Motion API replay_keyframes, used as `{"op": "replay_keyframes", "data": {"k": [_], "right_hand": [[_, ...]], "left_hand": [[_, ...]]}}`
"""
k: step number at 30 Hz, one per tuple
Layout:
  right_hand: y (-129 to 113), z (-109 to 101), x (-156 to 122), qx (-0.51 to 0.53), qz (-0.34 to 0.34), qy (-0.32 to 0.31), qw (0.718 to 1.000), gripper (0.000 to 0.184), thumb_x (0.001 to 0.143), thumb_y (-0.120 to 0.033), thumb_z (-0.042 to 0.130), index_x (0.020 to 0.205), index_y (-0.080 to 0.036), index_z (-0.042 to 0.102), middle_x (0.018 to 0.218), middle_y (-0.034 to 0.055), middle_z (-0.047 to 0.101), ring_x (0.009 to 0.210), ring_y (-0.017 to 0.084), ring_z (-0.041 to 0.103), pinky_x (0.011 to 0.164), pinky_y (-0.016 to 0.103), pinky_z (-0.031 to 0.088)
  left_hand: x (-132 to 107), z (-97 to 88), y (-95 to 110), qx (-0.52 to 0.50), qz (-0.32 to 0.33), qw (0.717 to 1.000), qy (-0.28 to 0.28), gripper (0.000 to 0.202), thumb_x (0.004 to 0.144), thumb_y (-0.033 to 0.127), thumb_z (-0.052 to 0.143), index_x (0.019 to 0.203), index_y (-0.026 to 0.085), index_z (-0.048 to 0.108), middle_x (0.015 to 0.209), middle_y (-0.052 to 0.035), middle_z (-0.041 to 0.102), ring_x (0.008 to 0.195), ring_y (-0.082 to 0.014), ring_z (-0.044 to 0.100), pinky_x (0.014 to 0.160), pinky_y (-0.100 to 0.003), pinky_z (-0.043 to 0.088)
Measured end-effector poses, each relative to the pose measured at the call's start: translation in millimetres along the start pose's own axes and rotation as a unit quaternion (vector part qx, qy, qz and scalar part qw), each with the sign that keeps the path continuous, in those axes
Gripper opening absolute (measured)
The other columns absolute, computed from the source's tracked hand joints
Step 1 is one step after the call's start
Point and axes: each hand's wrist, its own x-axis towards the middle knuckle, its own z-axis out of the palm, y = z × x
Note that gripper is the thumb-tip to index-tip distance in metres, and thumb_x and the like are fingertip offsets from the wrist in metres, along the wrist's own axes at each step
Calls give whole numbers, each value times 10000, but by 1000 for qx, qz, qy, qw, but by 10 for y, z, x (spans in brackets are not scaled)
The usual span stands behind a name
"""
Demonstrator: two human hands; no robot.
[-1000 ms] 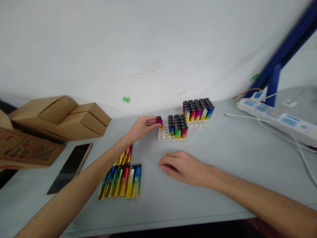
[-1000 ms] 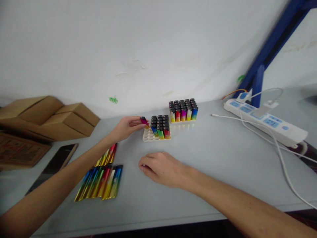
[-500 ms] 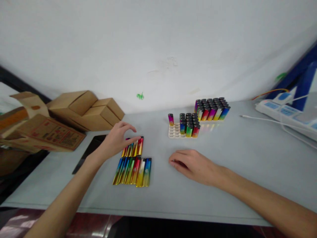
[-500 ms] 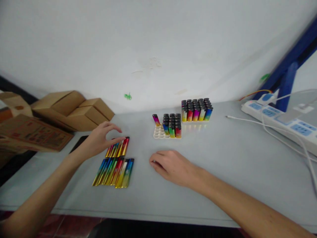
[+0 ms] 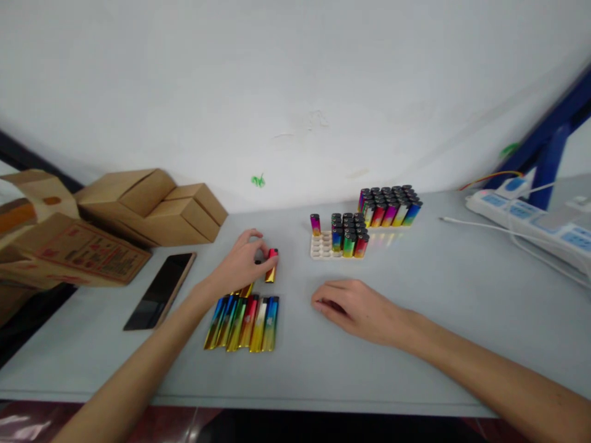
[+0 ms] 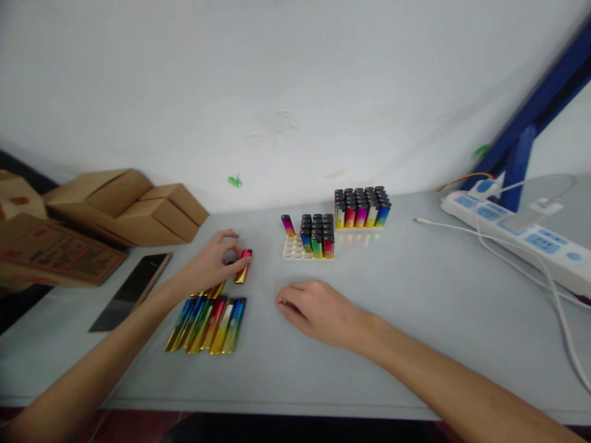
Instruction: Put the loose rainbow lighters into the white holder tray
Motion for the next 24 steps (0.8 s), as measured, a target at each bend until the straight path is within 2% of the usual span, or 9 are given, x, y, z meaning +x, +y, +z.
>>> {"op": "replay_keyframes", "data": {"k": [4, 7, 9, 11, 14, 17, 20, 22, 24], "right_hand": [[-1, -11, 6, 1, 3, -1, 1000, 206, 1045, -249, 468, 986, -182, 653, 895, 31, 673, 794, 153, 622, 738, 261, 463], [-9, -21, 1, 3, 1, -1, 1000, 208, 1045, -246, 469, 993, -177, 658, 910, 39, 682, 805, 154, 631, 750, 259, 469], [-11, -22, -5, 4, -2, 0, 1000, 210, 1044, -244, 469, 994, -177, 661, 908, 40, 684, 802, 154, 633, 748, 258, 471], [-7, -19, -11, 4, -4, 1, 1000, 211, 1043, -241, 470, 994, -178, 665, 899, 42, 684, 792, 156, 633, 738, 259, 472], [0, -17, -12, 8, -6, 3, 1000, 211, 1040, -237, 471, 1005, -177, 670, 908, 50, 691, 800, 160, 640, 742, 263, 479], [-5, -21, -7, 7, -4, 2, 1000, 206, 1038, -230, 472, 1023, -176, 670, 936, 55, 701, 823, 163, 653, 763, 265, 490], [-17, -26, 0, -2, -4, -1, 1000, 206, 1036, -226, 472, 1023, -175, 671, 940, 55, 709, 825, 166, 660, 768, 267, 497], [-20, -25, 3, -5, -7, -1, 1000, 209, 1036, -226, 471, 1030, -172, 673, 954, 58, 716, 837, 168, 667, 776, 269, 502], [-18, -19, 1, -5, -12, -1, 1000, 210, 1036, -224, 471, 1044, -169, 674, 979, 63, 723, 858, 171, 675, 793, 273, 507]], "left_hand": [[135, 119, 74, -41, -24, 998, 32, 306, 836, 471, 627, 705, 195, 643, 1229, -153, 630, 1226, -332, 563, 1134, -468, 396], [177, 120, 105, -120, -30, 989, 84, 283, 880, 460, 600, 778, 196, 618, 1173, -132, 675, 1175, -302, 608, 1098, -476, 424], [168, 56, 169, -224, -33, 965, 136, 261, 915, 456, 589, 867, 199, 580, 1080, -103, 703, 1104, -271, 652, 1018, -458, 484], [136, -38, 295, -346, -32, 922, 170, 245, 941, 448, 582, 920, 212, 521, 1008, -62, 703, 965, -230, 697, 910, -426, 541], [70, -157, 585, -478, -5, 866, 147, 216, 963, 430, 576, 978, 243, 470, 916, 1, 672, 692, -143, 644, 765, -385, 575], [10, -169, 895, -531, 28, 842, 93, 217, 964, 440, 582, 1056, 267, 488, 763, 31, 575, 625, -128, 521, 631, -296, 521], [-38, -76, 1107, -517, 24, 854, 47, 255, 972, 496, 553, 1031, 248, 543, 664, 46, 415, 577, -124, 404, 532, -252, 396], [-67, 7, 1173, -470, 16, 882, 34, 331, 974, 540, 529, 891, 220, 548, 635, 48, 364, 548, -117, 346, 504, -257, 329], [-93, 78, 1192, -413, 8, 910, 42, 421, 968, 571, 516, 751, 212, 483, 611, 44, 356, 539, -115, 327, 495, -266, 290]]}}
